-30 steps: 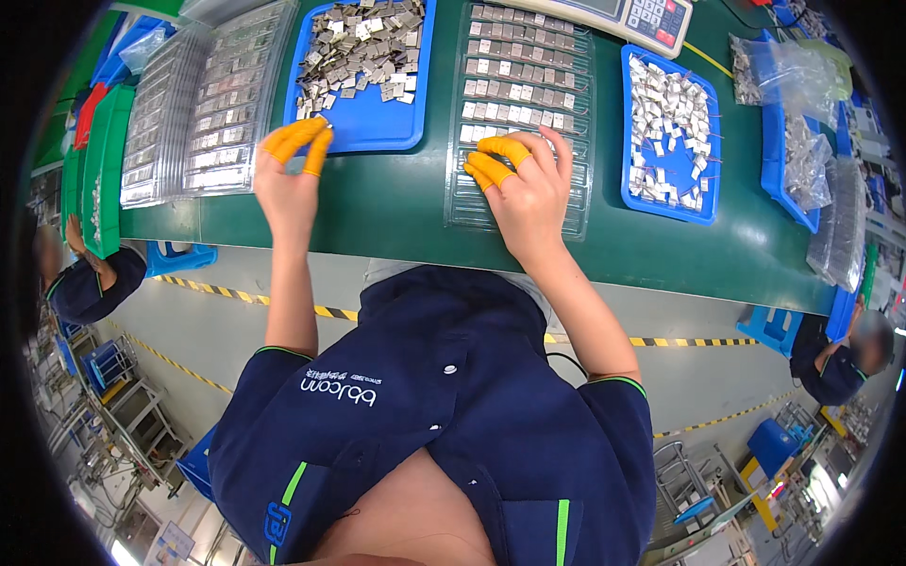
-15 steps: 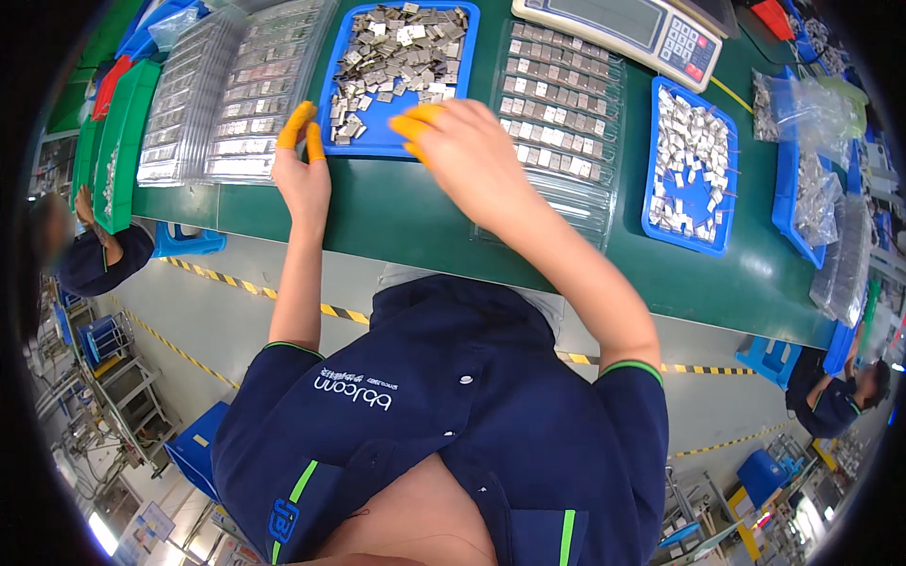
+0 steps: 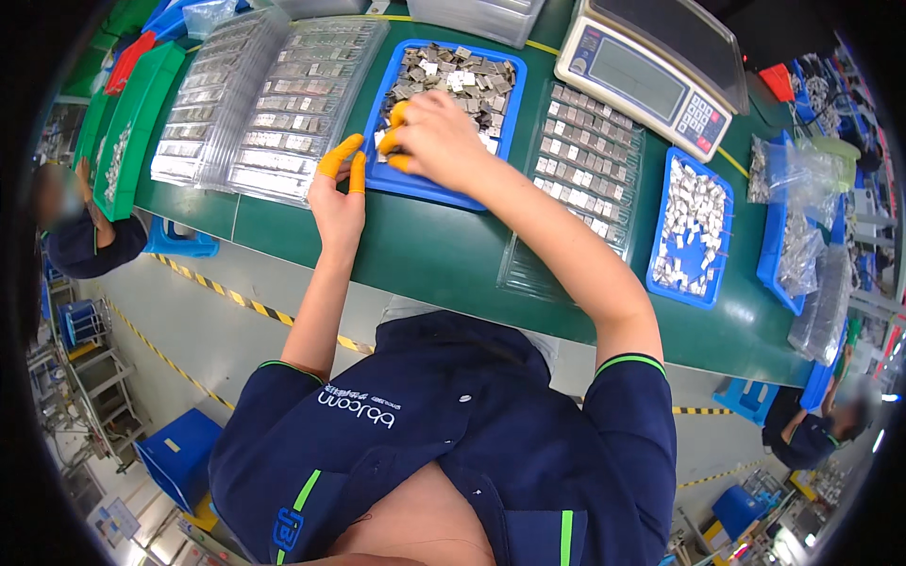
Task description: The person assembles electronic components by taking pieces from side trays, fitting them together by hand, and placing the assembled units into slots on a center tray.
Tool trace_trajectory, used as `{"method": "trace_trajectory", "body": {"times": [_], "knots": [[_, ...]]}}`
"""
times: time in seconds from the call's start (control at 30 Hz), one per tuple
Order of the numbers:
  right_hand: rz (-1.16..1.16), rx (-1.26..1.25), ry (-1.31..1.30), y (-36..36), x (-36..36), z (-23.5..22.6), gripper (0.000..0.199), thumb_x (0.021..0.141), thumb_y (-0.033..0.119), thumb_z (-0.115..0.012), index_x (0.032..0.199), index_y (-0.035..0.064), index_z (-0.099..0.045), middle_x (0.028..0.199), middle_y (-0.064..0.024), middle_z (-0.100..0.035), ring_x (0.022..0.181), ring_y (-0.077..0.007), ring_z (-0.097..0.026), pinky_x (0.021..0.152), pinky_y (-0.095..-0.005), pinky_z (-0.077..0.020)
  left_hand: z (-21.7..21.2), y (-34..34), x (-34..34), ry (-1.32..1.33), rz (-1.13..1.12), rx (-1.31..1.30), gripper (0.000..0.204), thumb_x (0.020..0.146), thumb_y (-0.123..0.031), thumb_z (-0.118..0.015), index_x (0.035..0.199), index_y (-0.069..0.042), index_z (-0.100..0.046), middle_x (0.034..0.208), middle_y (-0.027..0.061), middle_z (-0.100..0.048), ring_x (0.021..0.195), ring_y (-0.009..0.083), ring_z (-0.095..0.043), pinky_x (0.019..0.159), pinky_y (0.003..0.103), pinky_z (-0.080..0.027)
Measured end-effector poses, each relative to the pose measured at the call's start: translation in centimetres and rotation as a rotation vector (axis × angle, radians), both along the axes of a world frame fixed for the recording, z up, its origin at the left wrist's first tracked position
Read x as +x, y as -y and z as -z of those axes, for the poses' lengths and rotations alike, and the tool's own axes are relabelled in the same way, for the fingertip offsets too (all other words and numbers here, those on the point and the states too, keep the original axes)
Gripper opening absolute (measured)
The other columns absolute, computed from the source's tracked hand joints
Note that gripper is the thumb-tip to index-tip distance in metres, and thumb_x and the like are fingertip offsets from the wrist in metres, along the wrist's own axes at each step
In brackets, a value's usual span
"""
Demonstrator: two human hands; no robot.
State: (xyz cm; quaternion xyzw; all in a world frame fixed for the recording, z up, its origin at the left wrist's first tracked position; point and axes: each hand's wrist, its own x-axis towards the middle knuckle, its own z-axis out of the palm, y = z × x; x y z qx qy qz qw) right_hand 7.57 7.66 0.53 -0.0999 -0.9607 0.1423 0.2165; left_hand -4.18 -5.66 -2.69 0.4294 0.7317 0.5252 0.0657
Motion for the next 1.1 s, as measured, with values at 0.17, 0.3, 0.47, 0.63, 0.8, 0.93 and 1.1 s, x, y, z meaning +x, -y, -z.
{"method": "trace_trajectory", "body": {"times": [0.17, 0.3, 0.47, 0.63, 0.8, 0.93, 1.1], "knots": [[-0.022, -0.101, 0.079, -1.3, 0.7, -1.3, 0.022, 0.066, 0.024, -0.071, 0.086, 0.0142, -0.068, 0.094, -0.0023, -0.057, 0.093, -0.0214, -0.051, 0.087, -0.0348, -0.0353, -0.4, -0.2, 0.2, 0.043, -0.036, -0.002, 0.024, 0.079, 0.0, -0.061, 0.103, -0.004, -0.061, 0.091, 0.0114, -0.062, 0.072, 0.0197, -0.062, 0.067, 0.029, -0.049], [-0.145, -0.05, 0.001, 0.5, -1.0, 0.4, 0.02, 0.068, 0.021, -0.069, 0.086, 0.0122, -0.066, 0.094, -0.0023, -0.056, 0.093, -0.0218, -0.051, 0.089, -0.0356, -0.0363, 0.0, -0.2, 0.1, 0.045, -0.033, 0.023, 0.023, 0.079, 0.0, -0.061, 0.102, -0.004, -0.061, 0.091, 0.0116, -0.062, 0.071, 0.0204, -0.062, 0.066, 0.029, -0.049], [-0.025, 0.009, -0.015, -0.6, 1.6, 0.3, 0.016, 0.068, 0.019, -0.067, 0.083, 0.0126, -0.067, 0.089, -0.0007, -0.058, 0.09, -0.0196, -0.052, 0.09, -0.0341, -0.0345, 0.0, 0.1, 0.1, -0.008, -0.019, 0.022, 0.022, 0.079, -0.001, -0.061, 0.101, -0.005, -0.062, 0.093, 0.0108, -0.062, 0.072, 0.0201, -0.062, 0.065, 0.029, -0.05], [0.071, -0.05, -0.067, -1.0, 5.5, -2.0, 0.018, 0.069, 0.019, -0.068, 0.086, 0.0125, -0.068, 0.092, -0.0008, -0.061, 0.094, -0.0205, -0.052, 0.091, -0.0368, -0.0345, -0.7, 0.0, 0.2, -0.095, -0.007, 0.013, 0.023, 0.078, -0.001, -0.062, 0.1, -0.004, -0.062, 0.097, 0.0119, -0.062, 0.084, 0.0245, -0.06, 0.075, 0.032, -0.048], [0.52, -0.169, -0.198, -0.2, 14.5, -4.8, 0.019, 0.072, 0.008, -0.067, 0.091, 0.0096, -0.067, 0.098, -0.0058, -0.063, 0.098, -0.0251, -0.053, 0.09, -0.0359, -0.0377, -2.5, -2.4, -0.8, -0.25, 0.175, -0.032, 0.031, 0.075, -0.006, -0.066, 0.105, -0.002, -0.058, 0.106, 0.0147, -0.058, 0.099, 0.0313, -0.053, 0.086, 0.036, -0.043], [1.137, -0.14, -0.391, 0.0, 24.4, -2.6, 0.017, 0.075, 0.009, -0.065, 0.091, 0.005, -0.067, 0.088, -0.0128, -0.065, 0.082, -0.0281, -0.061, 0.074, -0.0335, -0.046, -2.3, -6.9, -2.8, -0.605, 0.203, -0.068, 0.036, 0.079, -0.017, -0.063, 0.11, -0.001, -0.056, 0.109, 0.018, -0.055, 0.102, 0.0342, -0.05, 0.089, 0.039, -0.04], [1.644, -0.175, -0.258, 3.0, 32.0, -1.4, 0.025, 0.075, 0.023, -0.068, 0.094, 0.0066, -0.067, 0.086, -0.0122, -0.064, 0.073, -0.0277, -0.061, 0.064, -0.0362, -0.0469, -2.6, -8.9, -4.5, -0.544, 0.275, -0.205, 0.023, 0.073, -0.012, -0.069, 0.092, -0.002, -0.064, 0.1, 0.013, -0.06, 0.09, 0.0294, -0.057, 0.08, 0.036, -0.045]]}}
